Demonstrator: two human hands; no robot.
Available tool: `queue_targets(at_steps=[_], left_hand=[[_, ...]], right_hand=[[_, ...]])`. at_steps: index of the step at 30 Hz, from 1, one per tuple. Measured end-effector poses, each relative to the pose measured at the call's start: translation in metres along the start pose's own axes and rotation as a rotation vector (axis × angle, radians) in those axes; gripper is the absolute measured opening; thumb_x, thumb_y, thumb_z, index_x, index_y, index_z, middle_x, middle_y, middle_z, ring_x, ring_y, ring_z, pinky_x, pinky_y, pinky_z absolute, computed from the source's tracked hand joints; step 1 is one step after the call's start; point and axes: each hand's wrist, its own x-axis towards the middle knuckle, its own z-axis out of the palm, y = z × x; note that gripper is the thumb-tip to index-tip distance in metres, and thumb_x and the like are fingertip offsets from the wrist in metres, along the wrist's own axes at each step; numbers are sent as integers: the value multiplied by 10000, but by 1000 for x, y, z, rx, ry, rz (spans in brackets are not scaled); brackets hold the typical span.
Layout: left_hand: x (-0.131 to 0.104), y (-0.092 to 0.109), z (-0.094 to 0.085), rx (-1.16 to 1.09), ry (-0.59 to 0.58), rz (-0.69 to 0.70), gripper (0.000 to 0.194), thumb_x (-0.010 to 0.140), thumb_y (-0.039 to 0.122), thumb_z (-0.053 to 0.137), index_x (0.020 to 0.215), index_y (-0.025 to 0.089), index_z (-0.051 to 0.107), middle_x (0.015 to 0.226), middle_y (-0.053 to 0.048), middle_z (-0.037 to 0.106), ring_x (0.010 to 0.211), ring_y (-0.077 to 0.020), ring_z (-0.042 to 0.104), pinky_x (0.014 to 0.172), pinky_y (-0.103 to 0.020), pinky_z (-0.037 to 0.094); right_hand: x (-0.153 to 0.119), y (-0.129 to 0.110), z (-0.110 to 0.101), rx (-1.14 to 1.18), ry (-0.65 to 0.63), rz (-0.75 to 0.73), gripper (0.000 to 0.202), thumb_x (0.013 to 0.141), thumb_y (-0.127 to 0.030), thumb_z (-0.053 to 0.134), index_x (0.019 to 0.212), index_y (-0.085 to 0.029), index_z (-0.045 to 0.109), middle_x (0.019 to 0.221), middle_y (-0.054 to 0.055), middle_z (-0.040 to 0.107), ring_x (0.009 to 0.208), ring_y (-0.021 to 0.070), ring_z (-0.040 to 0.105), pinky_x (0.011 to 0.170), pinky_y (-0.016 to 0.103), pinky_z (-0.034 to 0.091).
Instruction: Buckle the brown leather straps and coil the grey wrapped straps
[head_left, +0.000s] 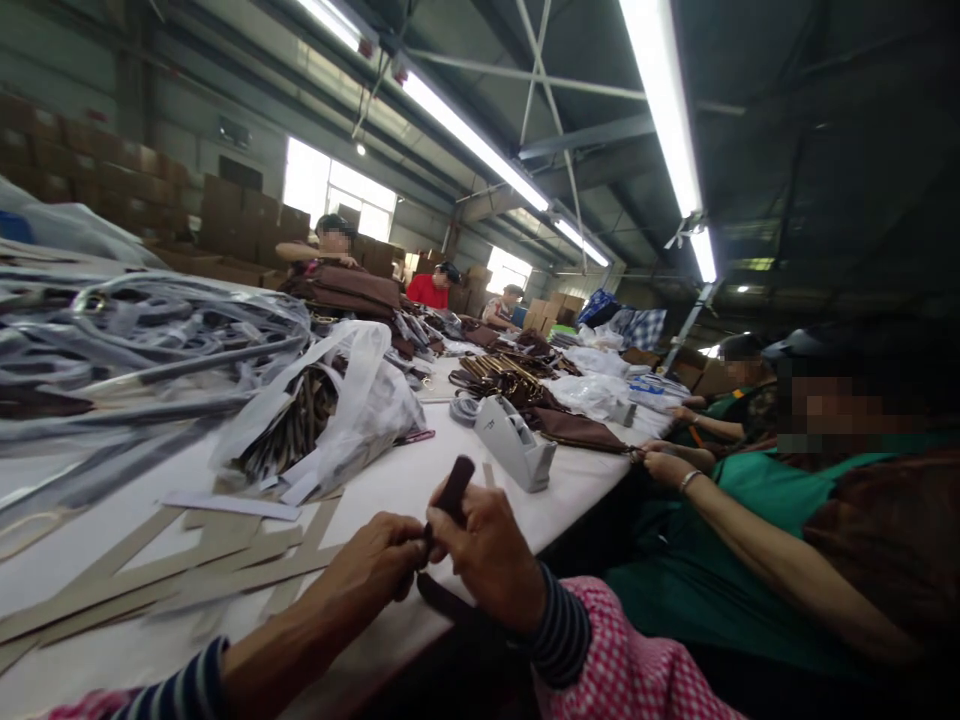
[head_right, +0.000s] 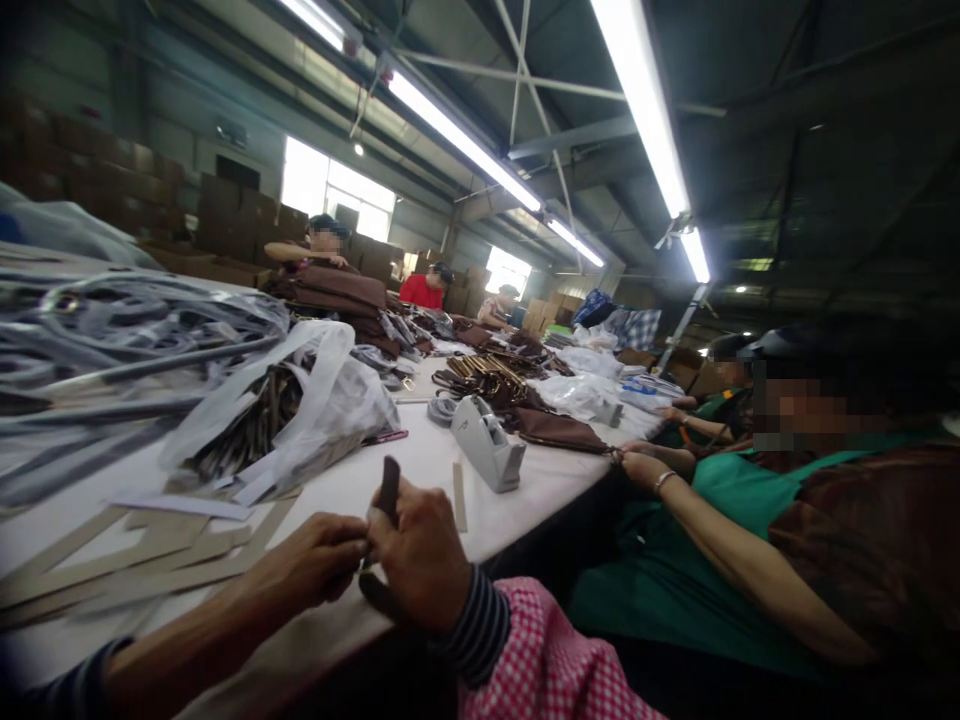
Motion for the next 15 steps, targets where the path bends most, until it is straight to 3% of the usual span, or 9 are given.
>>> queue_targets(at_steps=[3, 6, 10, 15], left_hand=[[3, -3, -3, 44, 1, 49, 194, 697, 345, 544, 630, 179, 619, 431, 38, 455, 428, -121, 391, 480, -262, 253], [1, 2, -5, -92, -112, 79, 214, 686, 361, 571, 760, 175, 647, 504, 49, 482, 451, -112, 388, 479, -253, 270], [-4, 12, -8, -133, -88, 88, 398, 687, 350, 669, 1045, 176, 651, 646, 46, 569, 544, -114, 441, 500, -231, 299], [0, 7, -22, -27, -59, 69, 358, 710, 434, 740, 914, 143, 694, 610, 28, 583, 545, -125, 478, 486, -235, 317]], right_hand=[[-1, 1, 10, -80, 10, -84, 108, 912, -185, 584, 814, -206, 625, 659, 11, 651, 583, 157, 648, 539, 243, 443], [2, 9, 6, 137, -47, -9, 84, 920, -244, 594, 863, -204, 642, 684, 6, 639, 570, 147, 623, 468, 214, 432], [3, 15, -17, 441, -49, 103, 162, 834, -296, 696, 944, -177, 682, 677, -12, 625, 498, 109, 525, 356, 171, 360], [-5, 3, -48, 632, -23, 46, 255, 766, -345, 846, 860, -144, 719, 777, 48, 691, 617, 134, 605, 405, 173, 449]])
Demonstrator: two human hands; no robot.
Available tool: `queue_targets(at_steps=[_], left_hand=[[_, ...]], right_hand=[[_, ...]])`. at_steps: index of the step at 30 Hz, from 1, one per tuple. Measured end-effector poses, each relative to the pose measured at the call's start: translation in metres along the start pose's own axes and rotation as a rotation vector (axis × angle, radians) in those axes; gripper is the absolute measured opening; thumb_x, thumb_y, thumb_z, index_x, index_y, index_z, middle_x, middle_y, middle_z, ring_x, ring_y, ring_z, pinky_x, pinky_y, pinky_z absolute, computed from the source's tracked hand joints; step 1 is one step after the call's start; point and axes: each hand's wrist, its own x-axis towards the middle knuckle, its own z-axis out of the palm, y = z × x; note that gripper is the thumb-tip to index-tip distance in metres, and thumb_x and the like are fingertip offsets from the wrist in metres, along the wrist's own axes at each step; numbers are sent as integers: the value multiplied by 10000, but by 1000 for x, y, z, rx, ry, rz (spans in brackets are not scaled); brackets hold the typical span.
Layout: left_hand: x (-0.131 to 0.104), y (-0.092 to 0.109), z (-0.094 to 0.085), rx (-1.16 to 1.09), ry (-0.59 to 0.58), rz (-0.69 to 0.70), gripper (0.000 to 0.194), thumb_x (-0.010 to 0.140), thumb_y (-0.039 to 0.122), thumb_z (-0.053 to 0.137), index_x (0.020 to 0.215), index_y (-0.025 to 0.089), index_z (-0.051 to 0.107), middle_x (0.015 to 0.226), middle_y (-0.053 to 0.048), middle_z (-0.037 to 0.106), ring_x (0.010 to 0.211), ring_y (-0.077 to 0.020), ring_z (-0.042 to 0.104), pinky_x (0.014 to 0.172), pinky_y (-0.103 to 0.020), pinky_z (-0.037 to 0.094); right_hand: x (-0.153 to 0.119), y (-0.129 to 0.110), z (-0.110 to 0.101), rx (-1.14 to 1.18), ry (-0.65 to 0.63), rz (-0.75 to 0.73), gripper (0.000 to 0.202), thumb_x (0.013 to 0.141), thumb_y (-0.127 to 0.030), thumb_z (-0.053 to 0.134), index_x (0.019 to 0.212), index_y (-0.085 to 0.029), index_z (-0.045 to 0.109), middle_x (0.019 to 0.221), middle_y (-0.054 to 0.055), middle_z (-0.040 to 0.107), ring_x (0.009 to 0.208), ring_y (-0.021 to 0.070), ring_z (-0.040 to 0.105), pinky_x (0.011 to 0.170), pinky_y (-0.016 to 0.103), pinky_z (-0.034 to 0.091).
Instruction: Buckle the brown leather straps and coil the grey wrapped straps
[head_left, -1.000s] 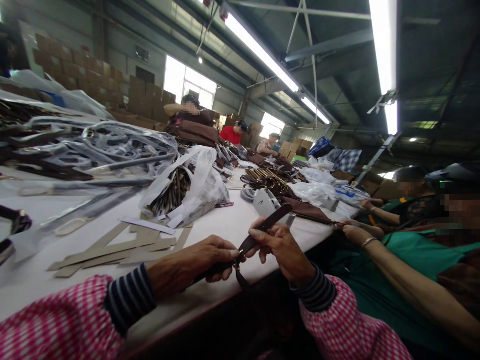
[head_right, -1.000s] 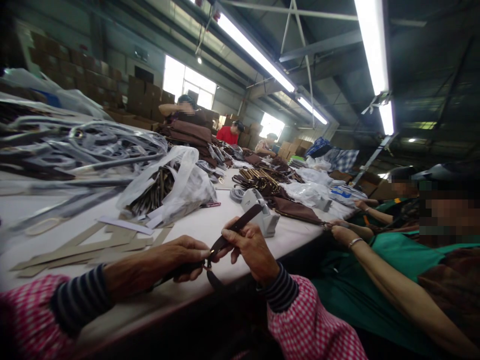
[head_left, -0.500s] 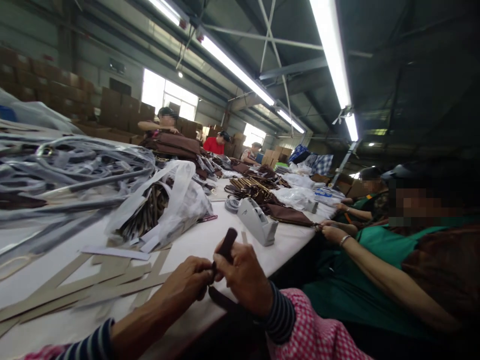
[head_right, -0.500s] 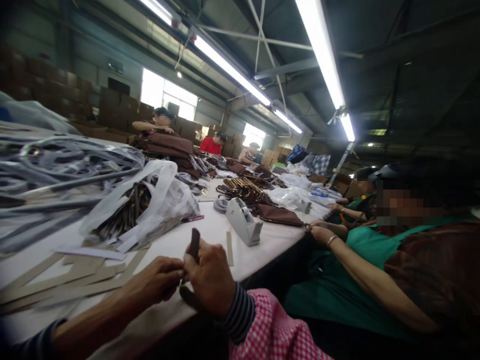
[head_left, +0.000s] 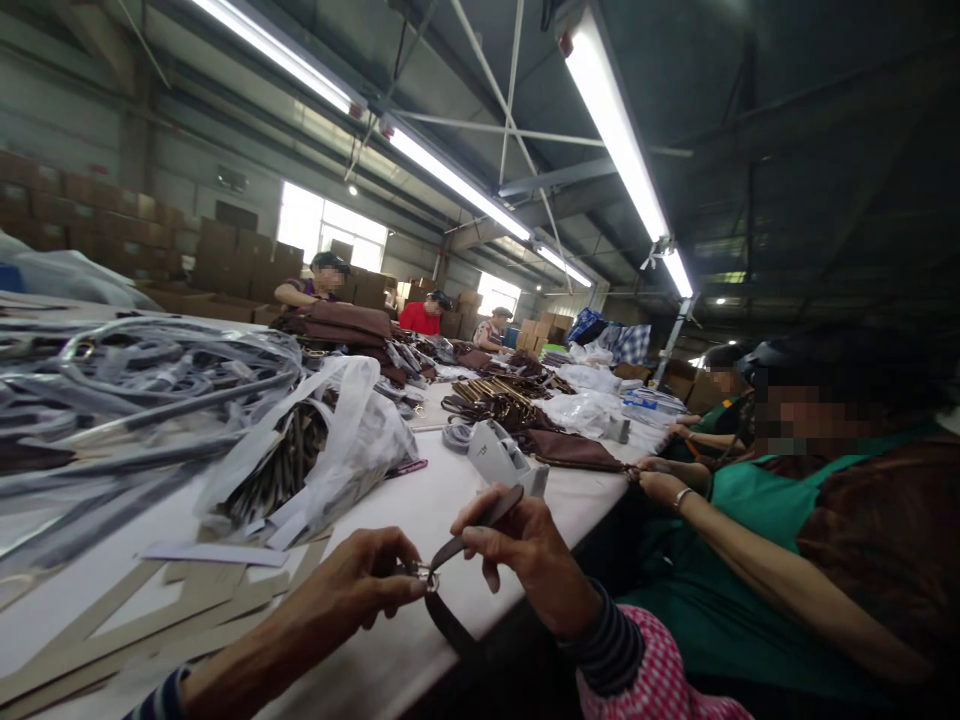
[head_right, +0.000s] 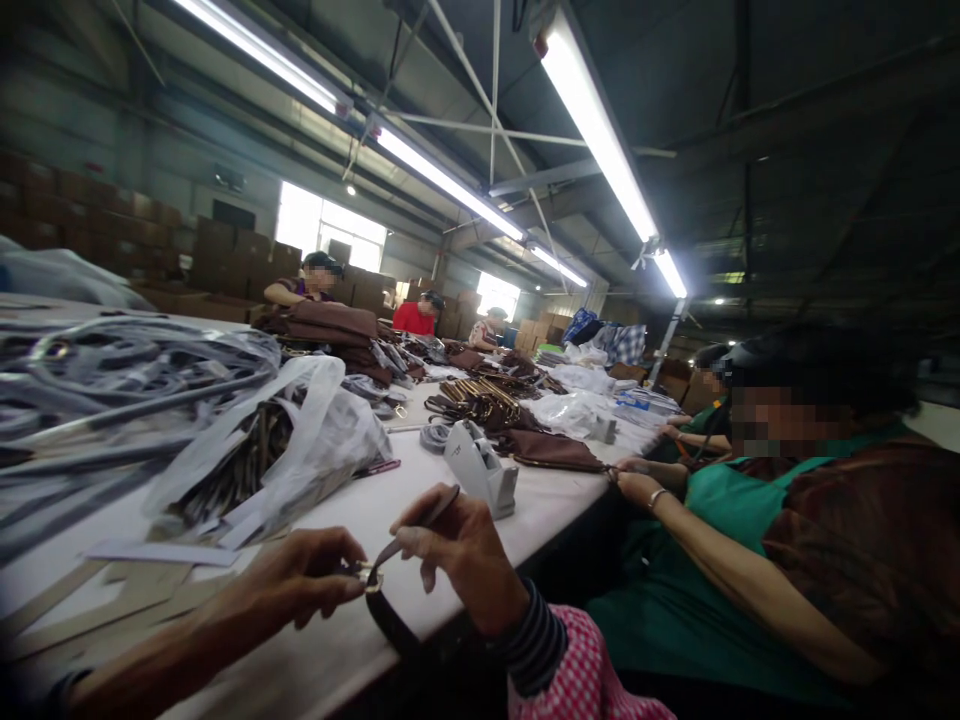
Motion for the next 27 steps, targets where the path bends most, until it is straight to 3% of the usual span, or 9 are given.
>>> queue_targets(at_steps=[2, 5, 10, 12, 17, 22, 27], left_hand=[[3, -2, -6, -6, 0, -23, 388, 701, 486, 788, 847, 134, 711, 577, 31, 572, 528, -115, 464, 485, -232, 311], [4, 1, -9, -154, -7, -40, 386, 613, 425, 872, 815, 134, 720, 617, 13, 637, 539, -104, 470, 494, -223, 304], [0, 10, -7, -296, -11, -19, 362, 563, 269, 892, 865, 123, 755, 720, -30, 731, 596, -117, 523, 544, -228, 350], [-1, 11, -7, -301, 4, -18, 359, 557, 251, 898, 863, 117, 767, 681, -20, 716, 587, -116, 521, 559, -236, 364], [-5, 17, -8, -365, 31, 29, 384, 518, 226, 926, 858, 114, 787, 737, -36, 742, 668, -137, 583, 633, -245, 402], [-12, 27, -7, -396, 66, 35, 364, 529, 187, 927, 858, 120, 785, 723, -16, 732, 676, -126, 586, 636, -232, 401], [-9, 21, -3, -366, 67, 80, 327, 531, 187, 915, 827, 115, 794, 676, -12, 720, 625, -116, 556, 593, -229, 378]], right_hand=[[-2, -4, -3, 84, 4, -25, 300, 764, -390, 870, 853, -154, 708, 851, 75, 726, 664, 159, 647, 429, 196, 483], [-1, 4, -7, 149, 26, -22, 363, 819, -497, 827, 857, -160, 699, 774, 63, 722, 574, 129, 607, 444, 199, 436], [0, 20, -7, 0, 33, 38, 612, 989, -676, 503, 745, -144, 681, 605, 21, 586, 561, 111, 483, 572, 259, 356], [-1, 18, -2, -149, -30, 29, 628, 1024, -646, 443, 667, -159, 614, 653, 13, 541, 645, 133, 477, 658, 291, 364], [-2, 12, 10, -317, -131, -21, 421, 978, -447, 620, 664, -185, 520, 837, 5, 494, 851, 173, 478, 813, 324, 371], [-2, 24, 11, -325, -61, 38, 387, 980, -463, 568, 706, -191, 537, 869, 18, 499, 829, 186, 502, 766, 337, 432], [-7, 36, 16, -333, -5, 45, 381, 970, -519, 559, 772, -194, 547, 881, 22, 508, 809, 188, 536, 684, 310, 481]])
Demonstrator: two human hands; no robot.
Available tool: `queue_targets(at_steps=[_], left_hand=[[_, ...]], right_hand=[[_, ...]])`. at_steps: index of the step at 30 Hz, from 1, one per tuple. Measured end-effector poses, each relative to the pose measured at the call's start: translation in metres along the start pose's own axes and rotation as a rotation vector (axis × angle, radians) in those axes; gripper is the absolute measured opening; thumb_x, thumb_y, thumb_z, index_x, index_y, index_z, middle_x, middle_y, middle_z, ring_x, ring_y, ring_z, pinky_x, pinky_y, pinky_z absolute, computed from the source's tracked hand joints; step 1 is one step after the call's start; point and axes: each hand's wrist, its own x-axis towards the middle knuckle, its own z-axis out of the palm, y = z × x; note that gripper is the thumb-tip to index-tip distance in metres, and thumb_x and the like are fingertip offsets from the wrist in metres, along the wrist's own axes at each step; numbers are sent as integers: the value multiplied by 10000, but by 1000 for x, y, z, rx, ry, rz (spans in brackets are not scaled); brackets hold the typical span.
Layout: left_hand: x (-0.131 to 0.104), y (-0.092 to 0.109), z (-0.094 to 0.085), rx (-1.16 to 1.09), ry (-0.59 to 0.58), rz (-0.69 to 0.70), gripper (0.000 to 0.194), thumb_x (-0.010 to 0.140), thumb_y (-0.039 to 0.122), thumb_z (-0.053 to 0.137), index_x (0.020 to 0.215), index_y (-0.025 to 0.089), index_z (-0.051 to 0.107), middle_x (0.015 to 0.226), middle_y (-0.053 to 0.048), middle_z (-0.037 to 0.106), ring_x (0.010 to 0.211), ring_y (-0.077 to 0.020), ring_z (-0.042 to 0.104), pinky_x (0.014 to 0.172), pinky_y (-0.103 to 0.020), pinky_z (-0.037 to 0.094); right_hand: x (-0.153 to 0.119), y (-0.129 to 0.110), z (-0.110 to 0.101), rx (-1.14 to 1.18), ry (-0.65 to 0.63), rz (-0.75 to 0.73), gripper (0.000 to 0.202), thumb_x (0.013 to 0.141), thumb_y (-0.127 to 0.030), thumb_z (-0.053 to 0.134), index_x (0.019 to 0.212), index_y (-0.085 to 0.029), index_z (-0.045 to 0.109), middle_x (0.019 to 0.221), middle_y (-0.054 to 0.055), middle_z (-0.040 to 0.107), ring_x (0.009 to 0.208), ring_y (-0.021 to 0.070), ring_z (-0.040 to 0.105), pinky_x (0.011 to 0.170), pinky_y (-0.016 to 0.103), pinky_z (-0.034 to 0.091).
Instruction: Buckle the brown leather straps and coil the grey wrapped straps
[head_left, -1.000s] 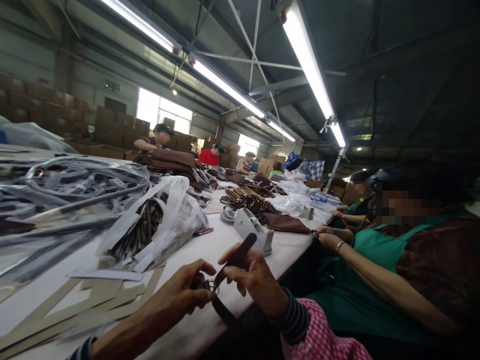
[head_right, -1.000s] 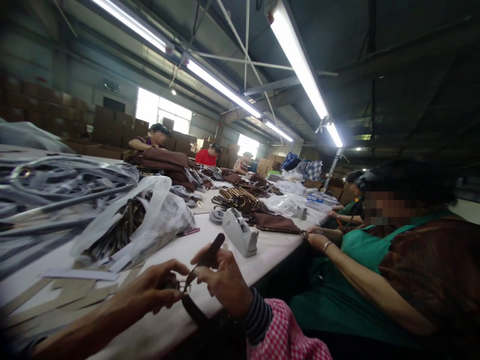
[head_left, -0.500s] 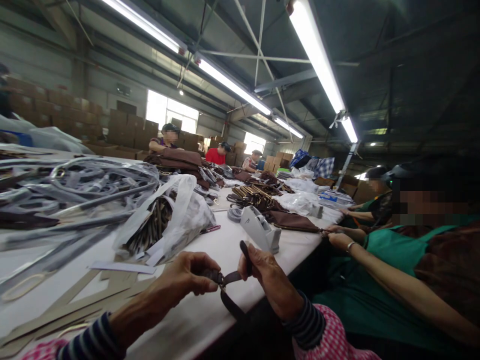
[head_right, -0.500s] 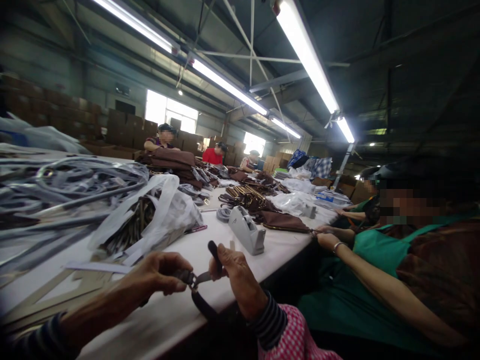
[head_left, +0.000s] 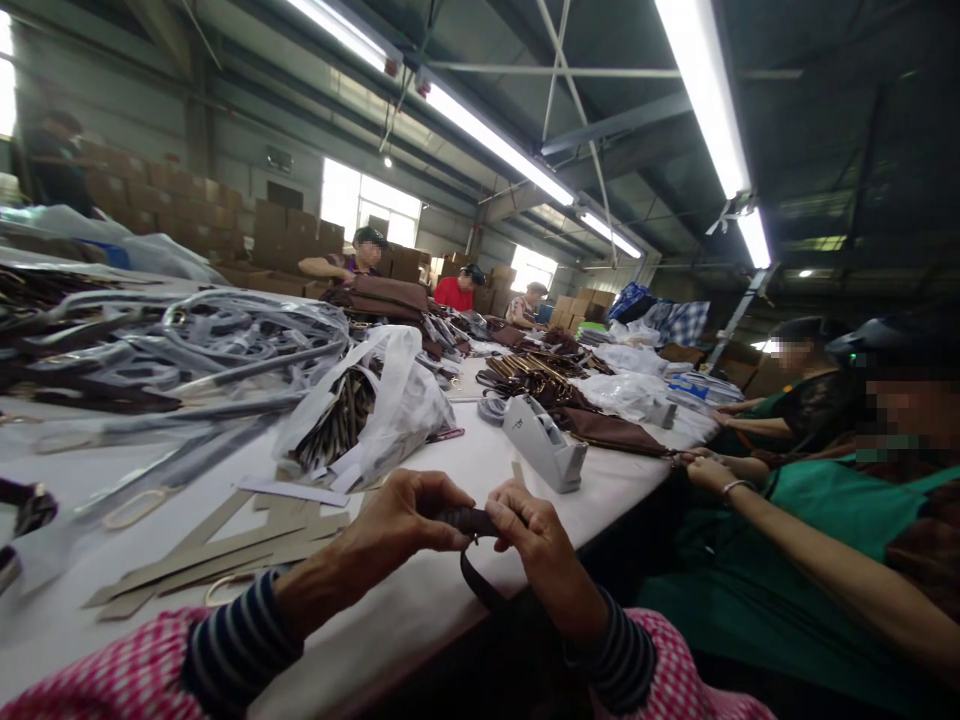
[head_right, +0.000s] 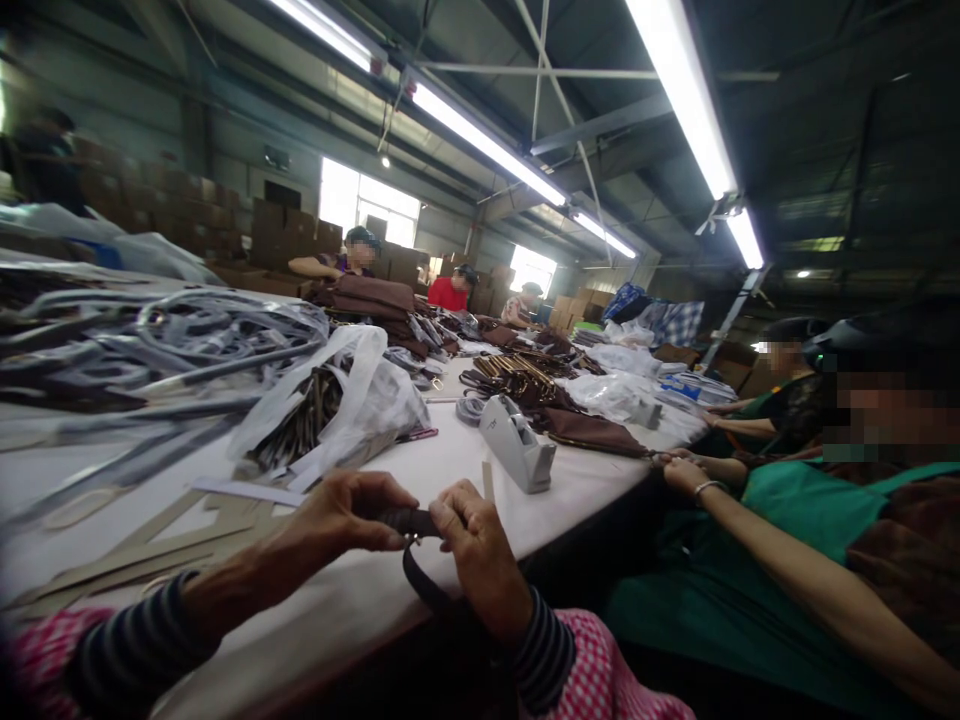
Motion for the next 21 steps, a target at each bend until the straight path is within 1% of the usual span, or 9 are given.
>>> queue_targets(at_steps=[3, 5, 8, 10, 12, 14, 16, 18, 21], left_hand=[[1, -3, 1, 13, 15, 20, 312, 545, 186, 902, 832, 115, 803, 689, -18, 730, 633, -122, 562, 596, -231, 391], [0, -2, 1, 12, 20, 31, 299, 553, 175, 894, 834, 118, 810, 709, -22, 741, 651, -126, 577, 610, -229, 406], [-3, 2, 1, 3, -12, 52, 268, 567, 155, 879, 827, 134, 817, 733, -23, 758, 676, -135, 603, 631, -228, 426], [-5, 5, 2, 4, -69, 69, 234, 604, 158, 859, 836, 150, 823, 732, -18, 758, 680, -138, 606, 634, -228, 431], [-6, 7, 3, 27, -117, 78, 218, 635, 163, 846, 852, 164, 829, 735, -12, 756, 687, -140, 603, 643, -231, 438], [-6, 7, 6, 62, -118, 74, 230, 643, 178, 848, 873, 176, 835, 763, -15, 761, 715, -152, 612, 663, -237, 448], [-7, 6, 10, 90, -79, 72, 240, 643, 219, 854, 880, 183, 837, 781, -21, 765, 731, -169, 622, 673, -248, 459], [-8, 4, 14, 127, -34, 74, 238, 664, 256, 836, 894, 193, 836, 806, -29, 771, 767, -200, 645, 701, -271, 482], [-9, 0, 16, 182, 17, 97, 219, 669, 281, 816, 876, 209, 826, 844, -36, 780, 856, -260, 687, 783, -318, 516]], right_hand=[[-1, 1, 8, -76, 44, -75, 381, 1008, -494, 515, 763, -203, 512, 828, 5, 491, 738, 166, 523, 677, 307, 469], [1, 0, 11, -121, 58, -128, 371, 1029, -462, 497, 761, -206, 504, 832, 5, 489, 741, 165, 521, 687, 310, 461], [4, -1, 10, -115, -4, -158, 371, 1049, -445, 476, 771, -204, 525, 863, 15, 490, 769, 170, 521, 684, 308, 456], [6, -3, 7, -64, -58, -158, 381, 1053, -451, 470, 769, -204, 530, 869, 16, 483, 764, 167, 519, 660, 300, 452], [6, -5, 4, -41, -62, -189, 383, 1054, -437, 479, 755, -203, 524, 883, 18, 483, 777, 165, 521, 674, 299, 445], [4, -8, 3, -63, -33, -244, 368, 1056, -404, 482, 749, -203, 518, 892, 20, 489, 806, 168, 523, 728, 310, 436], [1, -10, 6, -94, 11, -293, 348, 1057, -376, 472, 755, -206, 509, 888, 23, 496, 826, 176, 523, 761, 322, 428], [-1, -10, 14, -132, 81, -325, 321, 1057, -357, 456, 775, -212, 504, 891, 28, 503, 854, 189, 527, 778, 334, 430], [-1, -8, 30, -234, 223, -352, 292, 1064, -324, 420, 805, -218, 504, 920, 42, 517, 924, 213, 532, 827, 360, 437]])
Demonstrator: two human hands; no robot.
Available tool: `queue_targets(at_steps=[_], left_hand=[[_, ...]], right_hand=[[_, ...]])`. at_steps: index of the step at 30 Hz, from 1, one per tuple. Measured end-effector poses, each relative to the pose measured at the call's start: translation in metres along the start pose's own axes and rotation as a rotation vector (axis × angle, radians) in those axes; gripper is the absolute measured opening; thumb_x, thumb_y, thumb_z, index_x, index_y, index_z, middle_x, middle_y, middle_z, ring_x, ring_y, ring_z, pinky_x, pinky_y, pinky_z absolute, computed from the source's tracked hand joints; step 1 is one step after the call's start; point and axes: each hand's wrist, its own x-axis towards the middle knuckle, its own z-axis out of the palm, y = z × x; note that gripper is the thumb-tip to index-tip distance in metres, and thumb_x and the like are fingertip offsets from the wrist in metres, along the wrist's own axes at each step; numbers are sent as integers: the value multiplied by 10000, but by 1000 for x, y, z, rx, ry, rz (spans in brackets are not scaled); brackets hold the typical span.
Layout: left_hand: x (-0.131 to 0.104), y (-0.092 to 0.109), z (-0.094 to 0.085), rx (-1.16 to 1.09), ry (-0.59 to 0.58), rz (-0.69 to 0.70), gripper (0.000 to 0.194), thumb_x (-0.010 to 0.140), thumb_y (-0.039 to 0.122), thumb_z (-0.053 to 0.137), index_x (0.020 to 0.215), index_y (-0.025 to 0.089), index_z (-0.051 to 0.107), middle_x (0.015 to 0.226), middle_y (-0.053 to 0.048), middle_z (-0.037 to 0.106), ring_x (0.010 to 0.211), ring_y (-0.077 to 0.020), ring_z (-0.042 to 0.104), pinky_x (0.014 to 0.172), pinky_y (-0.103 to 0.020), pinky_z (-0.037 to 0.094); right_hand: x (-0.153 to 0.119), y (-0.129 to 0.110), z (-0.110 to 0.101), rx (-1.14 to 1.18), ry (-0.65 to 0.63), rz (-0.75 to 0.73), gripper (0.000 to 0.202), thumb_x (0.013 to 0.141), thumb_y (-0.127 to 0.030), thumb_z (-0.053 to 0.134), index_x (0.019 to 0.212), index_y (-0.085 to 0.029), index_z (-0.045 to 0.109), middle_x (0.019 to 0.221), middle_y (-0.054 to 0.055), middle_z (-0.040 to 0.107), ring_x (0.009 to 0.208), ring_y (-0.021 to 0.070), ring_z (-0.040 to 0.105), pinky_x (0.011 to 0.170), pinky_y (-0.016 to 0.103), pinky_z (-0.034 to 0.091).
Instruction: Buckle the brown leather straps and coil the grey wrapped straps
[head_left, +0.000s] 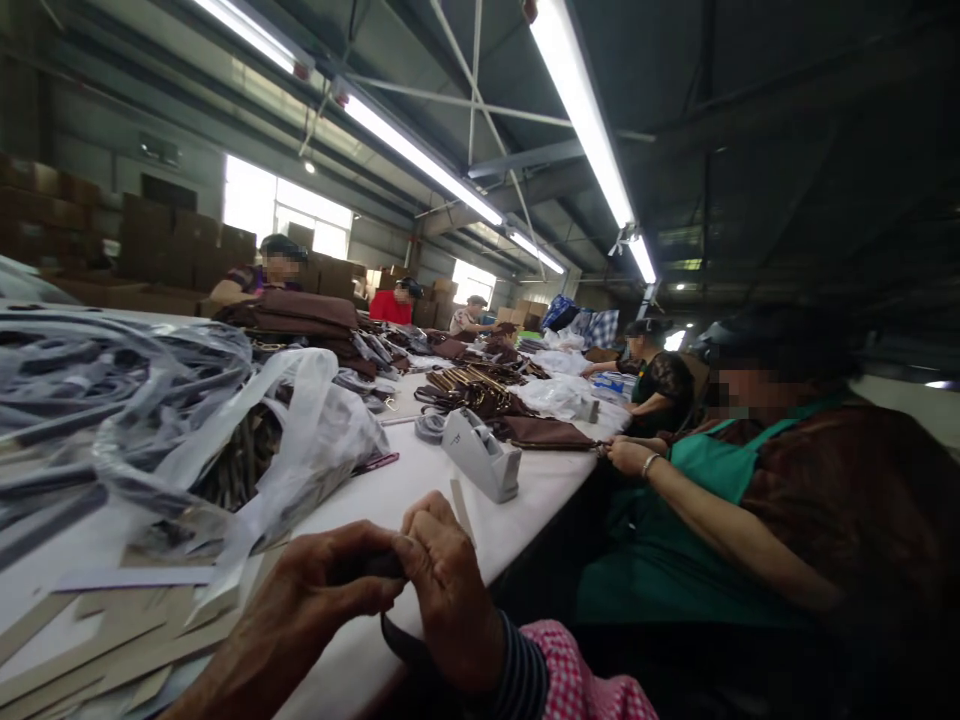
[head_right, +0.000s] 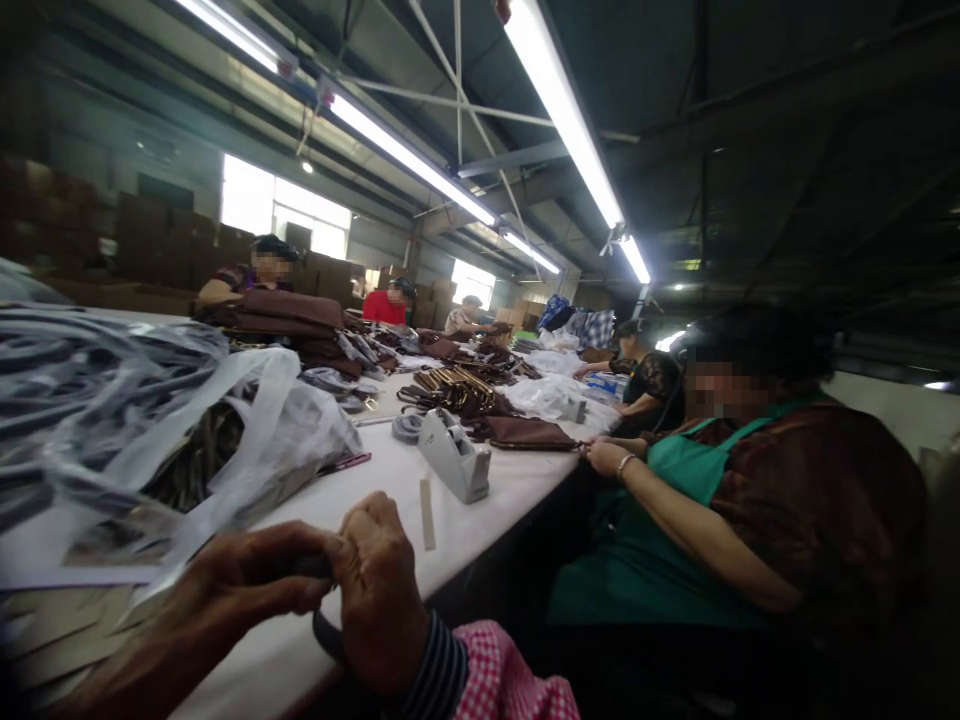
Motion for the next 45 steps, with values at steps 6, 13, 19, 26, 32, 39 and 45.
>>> queue_targets(at_steps=[6, 13, 19, 26, 32, 39, 45], left_hand=[[4, -4, -13, -2, -15, -60, 351, 633, 329, 832, 959, 207, 781, 836, -44, 767, 818, -267, 682, 732, -325, 500], [5, 3, -20, -246, -157, -94, 452, 624, 178, 786, 1048, 224, 636, 837, -10, 734, 786, -180, 637, 695, -257, 429], [10, 16, -38, 100, -119, -13, 353, 762, 464, 795, 810, 139, 666, 692, 3, 620, 602, -121, 498, 563, -244, 340], [7, 16, -39, 375, -179, 21, 541, 901, 653, 610, 726, 147, 688, 580, 25, 550, 537, -106, 429, 520, -242, 273], [8, 8, -43, 308, -242, -26, 575, 909, 654, 606, 698, 130, 710, 565, 2, 552, 528, -108, 428, 517, -257, 254], [1, 25, -28, 133, -185, -19, 481, 878, 585, 674, 676, 152, 624, 553, 56, 432, 529, -86, 302, 508, -259, 179], [-22, 49, -28, 218, -127, -127, 420, 840, 553, 694, 733, 147, 698, 578, 38, 452, 553, -103, 340, 523, -263, 209]], right_hand=[[2, 6, 5, -18, -28, 47, 144, 989, -335, 580, 923, -222, 519, 935, 27, 556, 870, 206, 569, 787, 351, 462], [5, 4, -28, 5, -210, -15, 281, 852, -411, 825, 1018, -220, 703, 933, 12, 668, 894, 202, 622, 779, 307, 449], [9, 6, -28, -100, -106, -104, 140, 874, -262, 794, 941, -200, 687, 897, 35, 658, 877, 223, 605, 771, 329, 443], [12, 0, -16, -178, -117, -248, 82, 910, -213, 747, 954, -209, 677, 888, 48, 675, 886, 240, 596, 795, 360, 455], [12, -4, -14, -122, -130, -248, 44, 930, -252, 736, 937, -223, 704, 876, 40, 702, 866, 226, 631, 774, 347, 480], [16, -11, -22, 126, -204, -59, 233, 888, -423, 782, 982, -211, 753, 894, 42, 748, 826, 210, 685, 755, 324, 528], [18, -22, -35, 122, -303, -124, 263, 863, -434, 805, 984, -200, 793, 858, 33, 724, 777, 183, 659, 716, 297, 500]])
